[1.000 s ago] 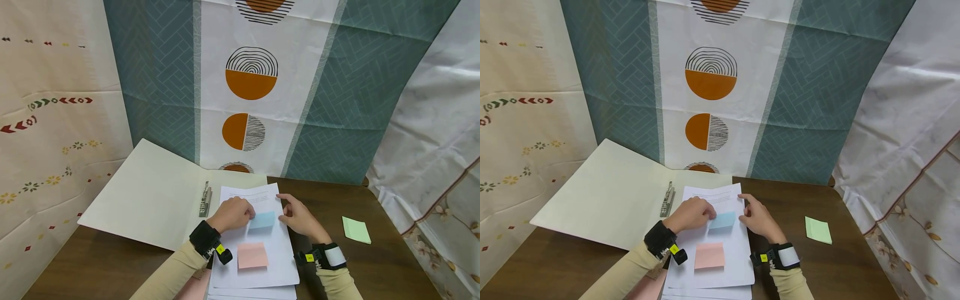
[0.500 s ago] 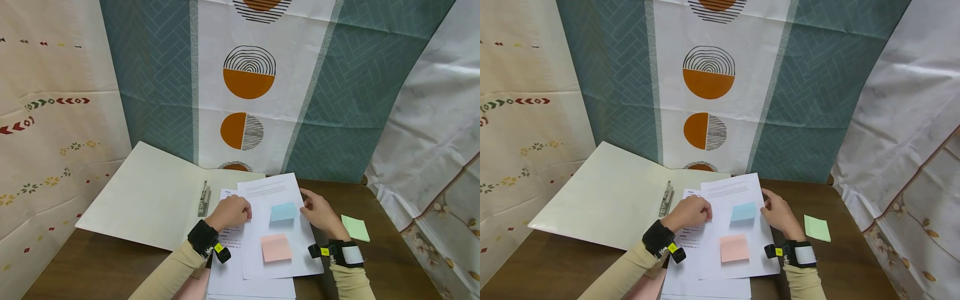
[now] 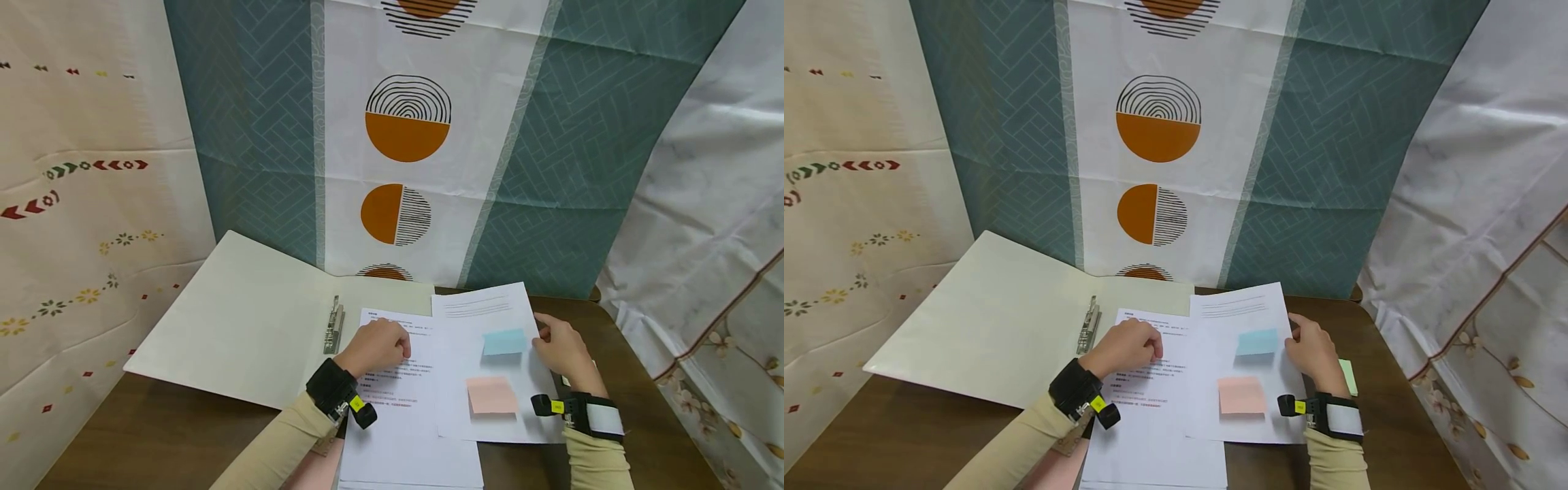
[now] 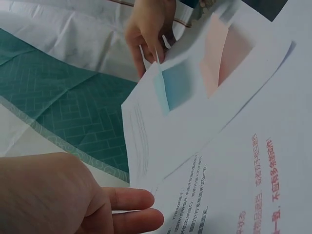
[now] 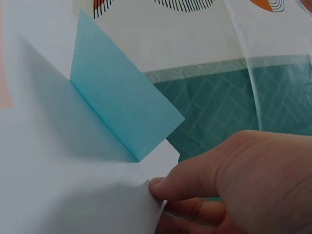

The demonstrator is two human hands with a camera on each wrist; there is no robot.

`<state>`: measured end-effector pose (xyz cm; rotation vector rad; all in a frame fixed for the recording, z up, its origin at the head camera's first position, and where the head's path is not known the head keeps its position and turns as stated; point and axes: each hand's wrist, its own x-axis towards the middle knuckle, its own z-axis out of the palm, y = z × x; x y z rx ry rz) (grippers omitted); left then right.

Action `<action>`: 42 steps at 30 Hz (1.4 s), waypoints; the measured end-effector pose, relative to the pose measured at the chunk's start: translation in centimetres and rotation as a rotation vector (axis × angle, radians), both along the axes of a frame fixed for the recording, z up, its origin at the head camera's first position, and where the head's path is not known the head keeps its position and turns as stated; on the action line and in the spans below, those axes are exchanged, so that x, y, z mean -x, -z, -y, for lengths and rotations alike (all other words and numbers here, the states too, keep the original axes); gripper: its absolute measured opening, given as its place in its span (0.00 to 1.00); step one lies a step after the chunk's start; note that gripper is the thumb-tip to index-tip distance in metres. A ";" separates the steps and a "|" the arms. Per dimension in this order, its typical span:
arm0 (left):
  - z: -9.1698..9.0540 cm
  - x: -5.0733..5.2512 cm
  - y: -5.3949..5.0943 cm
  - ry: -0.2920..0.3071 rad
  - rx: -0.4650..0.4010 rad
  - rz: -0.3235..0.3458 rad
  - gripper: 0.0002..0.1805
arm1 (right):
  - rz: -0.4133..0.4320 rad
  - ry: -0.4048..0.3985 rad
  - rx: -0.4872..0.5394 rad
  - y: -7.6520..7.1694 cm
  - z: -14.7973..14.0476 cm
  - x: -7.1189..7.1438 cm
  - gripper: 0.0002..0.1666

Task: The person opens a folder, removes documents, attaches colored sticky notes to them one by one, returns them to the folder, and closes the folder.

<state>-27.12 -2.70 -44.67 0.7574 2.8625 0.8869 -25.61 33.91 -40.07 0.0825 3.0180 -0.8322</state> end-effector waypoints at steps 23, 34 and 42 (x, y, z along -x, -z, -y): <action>0.4 0.5 0.7 0.044 -0.035 -0.021 0.14 | 0.054 0.112 -0.061 -0.1 -1.9 -0.3 0.47; 0.2 -0.1 -0.1 0.011 -0.005 0.016 0.13 | 0.139 0.159 -0.130 -0.1 -4.2 -1.4 0.50; 0.2 -0.1 -0.1 0.010 -0.006 0.025 0.13 | 0.212 0.212 -0.120 0.5 -5.2 -1.7 0.51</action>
